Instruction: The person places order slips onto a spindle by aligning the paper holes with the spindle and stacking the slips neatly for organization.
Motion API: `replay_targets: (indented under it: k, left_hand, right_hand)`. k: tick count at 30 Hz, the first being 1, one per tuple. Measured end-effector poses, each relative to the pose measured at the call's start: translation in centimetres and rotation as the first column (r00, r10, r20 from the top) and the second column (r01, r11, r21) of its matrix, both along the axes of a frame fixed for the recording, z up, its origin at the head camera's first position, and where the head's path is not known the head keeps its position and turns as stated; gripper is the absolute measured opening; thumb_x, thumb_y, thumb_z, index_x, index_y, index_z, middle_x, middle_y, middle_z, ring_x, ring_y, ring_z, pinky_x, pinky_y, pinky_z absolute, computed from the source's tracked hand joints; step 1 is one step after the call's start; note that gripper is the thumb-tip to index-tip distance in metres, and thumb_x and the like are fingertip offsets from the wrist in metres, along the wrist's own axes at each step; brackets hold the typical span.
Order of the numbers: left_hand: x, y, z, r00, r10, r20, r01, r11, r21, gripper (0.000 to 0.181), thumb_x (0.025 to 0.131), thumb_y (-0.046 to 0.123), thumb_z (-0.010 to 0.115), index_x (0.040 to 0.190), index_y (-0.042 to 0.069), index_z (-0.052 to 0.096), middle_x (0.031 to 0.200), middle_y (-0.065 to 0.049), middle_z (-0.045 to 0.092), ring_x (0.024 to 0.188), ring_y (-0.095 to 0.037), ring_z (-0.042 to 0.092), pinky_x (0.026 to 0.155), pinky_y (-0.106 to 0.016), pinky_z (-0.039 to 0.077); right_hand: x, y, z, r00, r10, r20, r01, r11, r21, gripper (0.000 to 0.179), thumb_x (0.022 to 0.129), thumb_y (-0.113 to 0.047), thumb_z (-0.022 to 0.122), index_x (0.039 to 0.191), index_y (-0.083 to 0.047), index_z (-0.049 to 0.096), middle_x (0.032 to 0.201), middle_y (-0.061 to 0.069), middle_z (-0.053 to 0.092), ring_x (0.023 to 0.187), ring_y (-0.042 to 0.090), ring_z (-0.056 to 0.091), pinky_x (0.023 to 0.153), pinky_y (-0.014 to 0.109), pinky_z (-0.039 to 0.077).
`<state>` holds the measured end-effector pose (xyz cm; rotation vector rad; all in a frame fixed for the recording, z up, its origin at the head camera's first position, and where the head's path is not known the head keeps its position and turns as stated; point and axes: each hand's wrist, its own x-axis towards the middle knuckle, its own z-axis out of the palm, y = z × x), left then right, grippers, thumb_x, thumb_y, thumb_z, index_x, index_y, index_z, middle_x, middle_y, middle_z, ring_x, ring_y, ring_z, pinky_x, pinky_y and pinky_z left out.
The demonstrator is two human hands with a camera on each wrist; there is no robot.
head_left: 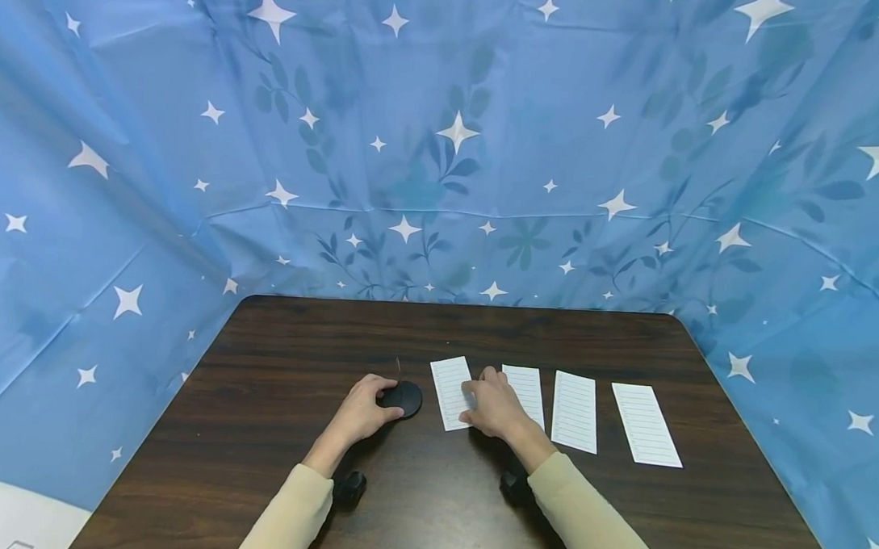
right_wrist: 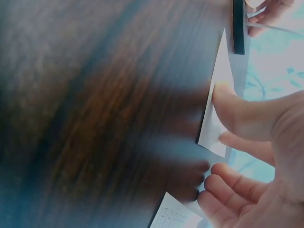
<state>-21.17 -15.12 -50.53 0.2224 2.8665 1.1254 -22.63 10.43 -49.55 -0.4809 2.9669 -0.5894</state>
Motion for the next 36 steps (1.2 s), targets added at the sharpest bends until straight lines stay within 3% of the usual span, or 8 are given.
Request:
replay_targets:
  k: [7, 15, 18, 24, 30, 32, 36]
  left_hand:
    - [0.05, 0.10, 0.14, 1.000, -0.004, 0.013, 0.004, 1.000, 0.007, 0.050, 0.087, 0.019, 0.082, 0.131, 0.001, 0.066, 0.128, -0.012, 0.060, 0.110, -0.030, 0.058, 0.095, -0.051, 0.048]
    - [-0.02, 0.06, 0.14, 1.000, -0.001, 0.025, 0.001, 1.000, 0.005, 0.051, 0.087, 0.019, 0.082, 0.132, 0.002, 0.065, 0.130, -0.012, 0.059, 0.112, -0.031, 0.057, 0.095, -0.051, 0.048]
    - [-0.02, 0.03, 0.09, 1.000, 0.003, 0.027, -0.003, 1.000, 0.005, 0.051, 0.088, 0.020, 0.082, 0.132, 0.003, 0.065, 0.130, -0.012, 0.059, 0.113, -0.031, 0.057, 0.095, -0.051, 0.048]
    - [0.00, 0.04, 0.04, 1.000, 0.001, 0.015, -0.001, 1.000, 0.001, 0.051, 0.087, 0.019, 0.082, 0.132, 0.002, 0.065, 0.129, -0.013, 0.059, 0.112, -0.031, 0.058, 0.095, -0.050, 0.048]
    - [0.05, 0.04, -0.01, 1.000, -0.002, 0.019, 0.002, 1.000, 0.005, 0.051, 0.087, 0.019, 0.081, 0.132, 0.002, 0.065, 0.130, -0.013, 0.059, 0.112, -0.031, 0.057, 0.095, -0.051, 0.048]
    - [0.03, 0.03, -0.05, 1.000, -0.001, 0.016, 0.001, 1.000, 0.004, 0.051, 0.087, 0.019, 0.082, 0.132, 0.002, 0.065, 0.130, -0.013, 0.059, 0.112, -0.031, 0.057, 0.094, -0.051, 0.048]
    - [0.06, 0.00, -0.12, 1.000, -0.002, 0.016, 0.002, 1.000, 0.008, 0.051, 0.088, 0.019, 0.081, 0.133, 0.002, 0.065, 0.131, -0.014, 0.058, 0.113, -0.032, 0.057, 0.094, -0.051, 0.048]
  right_hand:
    - [0.06, 0.07, 0.03, 1.000, 0.009, 0.008, -0.010, 1.000, 0.023, 0.051, 0.085, -0.025, 0.084, 0.128, -0.002, 0.070, 0.113, 0.014, 0.052, 0.099, 0.028, 0.044, 0.085, 0.042, 0.043]
    - [0.16, -0.26, -0.11, 0.999, 0.005, -0.047, -0.005, 1.000, 0.007, 0.033, 0.086, -0.019, 0.082, 0.115, -0.004, 0.077, 0.103, 0.012, 0.058, 0.098, 0.029, 0.052, 0.086, 0.043, 0.047]
    - [0.32, -0.44, -0.03, 1.000, 0.003, -0.024, -0.004, 1.000, -0.019, 0.030, 0.087, -0.015, 0.080, 0.114, -0.003, 0.077, 0.103, 0.013, 0.062, 0.098, 0.029, 0.057, 0.088, 0.043, 0.050]
    - [0.02, -0.46, 0.05, 0.997, -0.003, 0.072, 0.014, 0.987, -0.162, 0.038, 0.085, 0.001, 0.073, 0.122, 0.004, 0.069, 0.120, 0.021, 0.068, 0.107, 0.031, 0.065, 0.092, 0.047, 0.052]
    - [-0.43, -0.05, -0.19, 0.991, 0.021, 0.135, 0.024, 0.946, -0.322, 0.052, 0.074, 0.010, 0.065, 0.126, 0.004, 0.067, 0.125, 0.022, 0.066, 0.094, 0.027, 0.057, 0.077, 0.039, 0.047]
    - [-0.47, 0.10, -0.22, 0.989, 0.025, 0.145, 0.028, 0.936, -0.352, 0.053, 0.073, 0.011, 0.062, 0.125, 0.004, 0.068, 0.128, 0.022, 0.065, 0.099, 0.028, 0.057, 0.078, 0.039, 0.045]
    - [-0.31, 0.24, -0.25, 0.993, 0.007, 0.116, 0.037, 0.926, -0.377, 0.048, 0.073, 0.009, 0.059, 0.120, 0.005, 0.070, 0.127, 0.024, 0.065, 0.117, 0.037, 0.059, 0.092, 0.047, 0.049]
